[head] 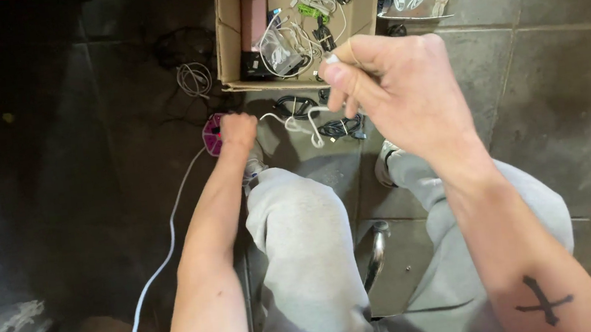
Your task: Sorting through a box of electronic cables, untangling them, coiling them for storage, and testing a smartphone by plugging it in.
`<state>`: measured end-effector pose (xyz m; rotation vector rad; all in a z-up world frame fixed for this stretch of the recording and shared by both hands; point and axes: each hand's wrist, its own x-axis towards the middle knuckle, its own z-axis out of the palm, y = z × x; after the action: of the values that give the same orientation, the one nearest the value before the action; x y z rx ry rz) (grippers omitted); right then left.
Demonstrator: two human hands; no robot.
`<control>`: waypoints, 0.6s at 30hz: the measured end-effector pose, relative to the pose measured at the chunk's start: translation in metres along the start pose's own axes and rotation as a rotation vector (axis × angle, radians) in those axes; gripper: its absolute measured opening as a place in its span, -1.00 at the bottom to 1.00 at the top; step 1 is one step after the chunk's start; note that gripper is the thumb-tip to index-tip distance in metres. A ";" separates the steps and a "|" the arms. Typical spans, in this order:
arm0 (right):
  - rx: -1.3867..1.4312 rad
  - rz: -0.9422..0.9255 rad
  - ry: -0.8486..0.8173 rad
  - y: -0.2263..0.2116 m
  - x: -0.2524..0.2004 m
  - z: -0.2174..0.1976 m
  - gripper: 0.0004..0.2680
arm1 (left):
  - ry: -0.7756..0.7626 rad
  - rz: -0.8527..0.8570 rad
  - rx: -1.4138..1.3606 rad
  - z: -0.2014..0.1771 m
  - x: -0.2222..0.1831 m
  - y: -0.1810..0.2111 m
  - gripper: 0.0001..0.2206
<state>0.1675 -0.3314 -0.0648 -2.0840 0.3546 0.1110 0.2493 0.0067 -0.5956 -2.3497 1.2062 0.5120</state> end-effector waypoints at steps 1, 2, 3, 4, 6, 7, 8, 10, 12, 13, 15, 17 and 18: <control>0.008 -0.029 -0.022 0.001 0.001 0.001 -0.79 | -0.051 -0.012 -0.082 -0.031 -0.006 -0.008 -0.77; 0.017 -0.059 -0.047 0.002 0.003 0.002 -0.84 | -0.104 -0.027 -0.165 -0.062 -0.015 -0.015 -0.76; 0.022 -0.064 -0.041 -0.004 0.004 0.003 -0.84 | -0.100 -0.029 -0.157 -0.103 -0.029 -0.025 -0.76; 0.065 0.005 -0.101 -0.010 0.005 0.004 -0.87 | -0.181 -0.017 -0.312 -0.144 -0.041 -0.036 -0.74; 0.109 0.065 -0.160 -0.014 0.005 0.009 -0.89 | -0.254 -0.008 -0.464 -0.230 -0.074 -0.053 -0.65; 0.292 0.005 -0.201 -0.011 0.004 0.013 -0.91 | -0.178 -0.023 -0.774 -0.274 -0.094 -0.061 -0.75; 0.473 -0.058 -0.249 -0.010 0.004 0.019 -0.92 | -0.092 -0.043 -1.086 -0.318 -0.116 -0.069 -0.80; 0.552 -0.087 -0.286 -0.011 0.002 0.019 -0.91 | -0.033 0.023 -1.127 -0.369 -0.138 -0.076 -0.86; 0.629 -0.120 -0.328 -0.015 -0.001 0.014 -0.87 | 0.032 0.085 -1.167 -0.416 -0.160 -0.078 -0.89; 0.485 -0.091 -0.251 -0.019 -0.003 0.009 -0.87 | -0.039 0.083 -1.220 -0.438 -0.169 -0.077 -0.88; 0.337 -0.076 -0.180 -0.012 -0.007 0.005 -0.86 | -0.095 0.073 -1.275 -0.470 -0.188 -0.070 -0.83; 0.415 -0.210 -0.089 0.009 -0.008 0.004 -0.84 | -0.041 0.027 -1.209 -0.494 -0.198 -0.060 -0.65; 0.410 -0.218 -0.091 0.004 -0.012 0.004 -0.84 | -0.032 0.024 -1.210 -0.489 -0.201 -0.055 -0.65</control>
<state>0.1552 -0.3276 -0.0670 -1.6918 0.0821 0.0012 0.2430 -0.0977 -0.0750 -3.2106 1.0191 1.6310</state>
